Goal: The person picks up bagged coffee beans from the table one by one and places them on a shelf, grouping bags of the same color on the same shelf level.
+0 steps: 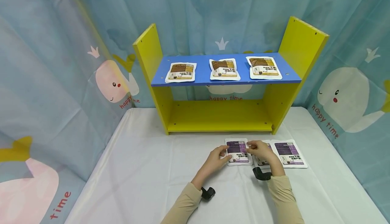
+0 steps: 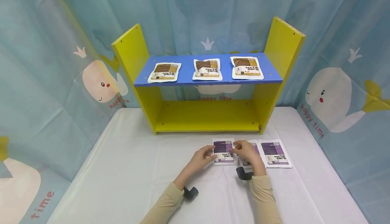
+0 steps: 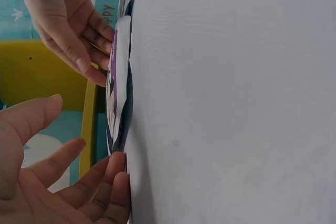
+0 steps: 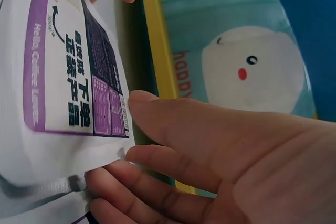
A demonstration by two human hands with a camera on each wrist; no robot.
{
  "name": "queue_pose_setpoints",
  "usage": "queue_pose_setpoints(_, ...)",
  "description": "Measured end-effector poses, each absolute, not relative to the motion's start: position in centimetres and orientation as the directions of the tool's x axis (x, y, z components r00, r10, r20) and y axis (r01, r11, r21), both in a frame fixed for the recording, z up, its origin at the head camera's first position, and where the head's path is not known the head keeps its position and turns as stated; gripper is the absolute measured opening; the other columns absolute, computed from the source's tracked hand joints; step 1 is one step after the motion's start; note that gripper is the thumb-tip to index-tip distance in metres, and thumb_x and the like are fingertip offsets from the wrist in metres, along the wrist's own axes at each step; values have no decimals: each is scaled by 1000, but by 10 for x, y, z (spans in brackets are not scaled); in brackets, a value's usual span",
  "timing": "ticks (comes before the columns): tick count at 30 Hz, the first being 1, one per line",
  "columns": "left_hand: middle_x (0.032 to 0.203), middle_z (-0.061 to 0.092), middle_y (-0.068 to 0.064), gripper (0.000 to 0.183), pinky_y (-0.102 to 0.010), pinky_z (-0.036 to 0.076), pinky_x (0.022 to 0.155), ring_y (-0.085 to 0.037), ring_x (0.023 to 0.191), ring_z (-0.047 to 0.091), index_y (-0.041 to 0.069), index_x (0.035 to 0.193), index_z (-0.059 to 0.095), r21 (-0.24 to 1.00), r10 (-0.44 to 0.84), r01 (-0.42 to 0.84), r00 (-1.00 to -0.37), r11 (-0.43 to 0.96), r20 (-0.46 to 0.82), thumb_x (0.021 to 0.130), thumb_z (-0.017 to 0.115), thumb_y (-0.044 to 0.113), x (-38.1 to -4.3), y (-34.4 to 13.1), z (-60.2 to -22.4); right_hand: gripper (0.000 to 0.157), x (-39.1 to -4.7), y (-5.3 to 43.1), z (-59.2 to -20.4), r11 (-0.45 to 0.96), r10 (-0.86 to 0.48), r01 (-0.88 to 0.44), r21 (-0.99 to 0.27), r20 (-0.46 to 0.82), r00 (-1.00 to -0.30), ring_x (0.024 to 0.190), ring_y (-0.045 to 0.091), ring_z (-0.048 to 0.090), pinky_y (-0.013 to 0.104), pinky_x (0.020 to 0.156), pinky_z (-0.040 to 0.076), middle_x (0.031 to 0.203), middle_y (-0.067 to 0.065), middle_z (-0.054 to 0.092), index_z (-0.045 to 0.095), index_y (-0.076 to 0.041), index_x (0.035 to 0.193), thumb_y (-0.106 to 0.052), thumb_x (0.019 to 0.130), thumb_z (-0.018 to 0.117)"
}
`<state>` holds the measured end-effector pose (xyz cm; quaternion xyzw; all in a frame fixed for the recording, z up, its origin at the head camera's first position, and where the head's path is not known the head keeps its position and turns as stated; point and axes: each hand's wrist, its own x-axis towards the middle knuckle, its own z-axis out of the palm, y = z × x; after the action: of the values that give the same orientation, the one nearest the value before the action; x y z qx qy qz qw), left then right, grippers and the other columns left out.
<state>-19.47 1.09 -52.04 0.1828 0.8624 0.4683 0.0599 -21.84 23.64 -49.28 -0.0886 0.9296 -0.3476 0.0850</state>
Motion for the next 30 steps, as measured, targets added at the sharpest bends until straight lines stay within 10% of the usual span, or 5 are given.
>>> queue_pose_setpoints(16, 130, 41, -10, 49, -22, 51, 65, -24, 95, 58, 13, 122, 50, 970, 276, 117, -959, 212, 56, 76, 66, 8, -202, 1, -514, 70, -219, 226, -489, 626, -288, -123, -770, -82, -954, 78, 20, 57, 25, 56, 46, 110, 24, 47, 35, 3, 130, -11, 72, 70)
queue_pose_setpoints(30, 118, 50, -9, 46, -23, 51, 59, -20, 89, 59, 15, 114, 56, 985, 72, 114, -992, 130, 106, 72, 70, 6, -216, -15, -515, 70, -222, 195, -486, 473, -117, -104, -875, 54, -992, 87, 29, 56, 24, 63, 47, 114, 20, 50, 36, -4, 132, -12, 72, 70)
